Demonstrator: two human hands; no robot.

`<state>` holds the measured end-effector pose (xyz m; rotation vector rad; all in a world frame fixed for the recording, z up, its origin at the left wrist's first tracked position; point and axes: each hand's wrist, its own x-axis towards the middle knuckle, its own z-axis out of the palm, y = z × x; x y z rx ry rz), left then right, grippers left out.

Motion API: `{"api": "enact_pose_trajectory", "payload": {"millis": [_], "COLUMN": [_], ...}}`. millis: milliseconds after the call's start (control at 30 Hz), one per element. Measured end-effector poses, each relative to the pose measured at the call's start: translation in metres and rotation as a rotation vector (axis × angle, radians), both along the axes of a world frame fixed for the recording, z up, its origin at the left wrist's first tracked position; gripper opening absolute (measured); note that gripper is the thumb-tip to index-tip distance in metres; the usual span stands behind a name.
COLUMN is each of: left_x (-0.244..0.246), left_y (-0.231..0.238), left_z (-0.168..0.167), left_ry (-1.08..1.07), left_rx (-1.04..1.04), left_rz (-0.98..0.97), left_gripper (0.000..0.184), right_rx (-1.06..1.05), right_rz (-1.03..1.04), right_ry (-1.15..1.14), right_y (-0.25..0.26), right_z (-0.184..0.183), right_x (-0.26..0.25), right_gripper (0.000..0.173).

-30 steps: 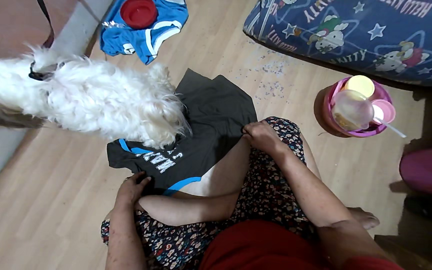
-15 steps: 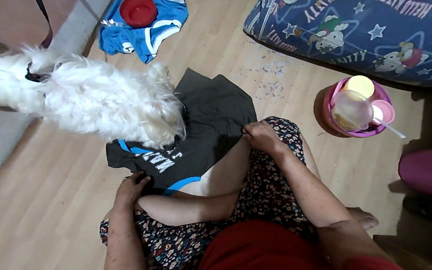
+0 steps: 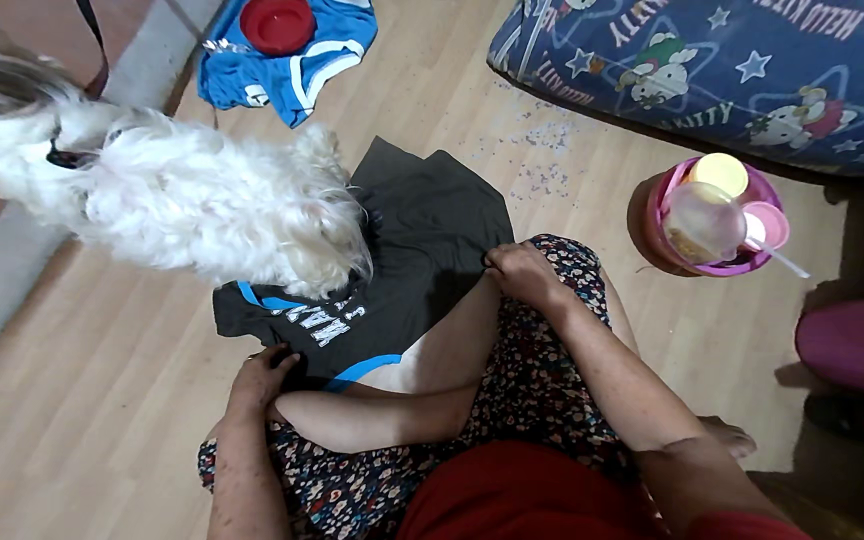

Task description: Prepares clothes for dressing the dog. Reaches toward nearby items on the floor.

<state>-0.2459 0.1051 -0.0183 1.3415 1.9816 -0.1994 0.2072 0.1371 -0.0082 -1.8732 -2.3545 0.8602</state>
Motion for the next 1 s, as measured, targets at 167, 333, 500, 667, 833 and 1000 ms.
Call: {"api": "enact_pose_trajectory", "payload": {"millis": [167,333,500,667,833,1000], "left_x": [-0.002,-0.0032,-0.0025,-0.0027,-0.002,-0.0022], "left_y": [0.0003,-0.0009,0.0001,0.0,0.0006,0.0014], "left_z": [-0.0018,-0.0032,-0.0028,-0.003,-0.0021,-0.002], "left_ry": [-0.002,-0.026,-0.009,-0.007,-0.006,-0.007], "left_rx": [0.007,0.028,0.005,0.012,0.0,0.003], "left_rz": [-0.008,-0.005,-0.003,-0.003,-0.007,-0.013], "left_gripper": [0.045,0.045,0.046,0.045,0.044,0.044], "right_rx": [0.0,0.003,0.003,0.008,0.022,0.013], "right_rz": [-0.001,-0.005,-0.005,0.004,0.007,-0.003], "right_ry": [0.005,0.001,-0.004,-0.009,-0.007,-0.001], "right_y": [0.0,0.0005,-0.0004,-0.0005,-0.0006,-0.0011], "right_z": [-0.0009,-0.0017,-0.0003,0.0002,-0.0031,-0.0015], "right_x": [0.0003,0.0,-0.0007,-0.0007,0.0,0.0], "right_gripper": [0.026,0.026,0.025,0.025,0.025,0.025]}}
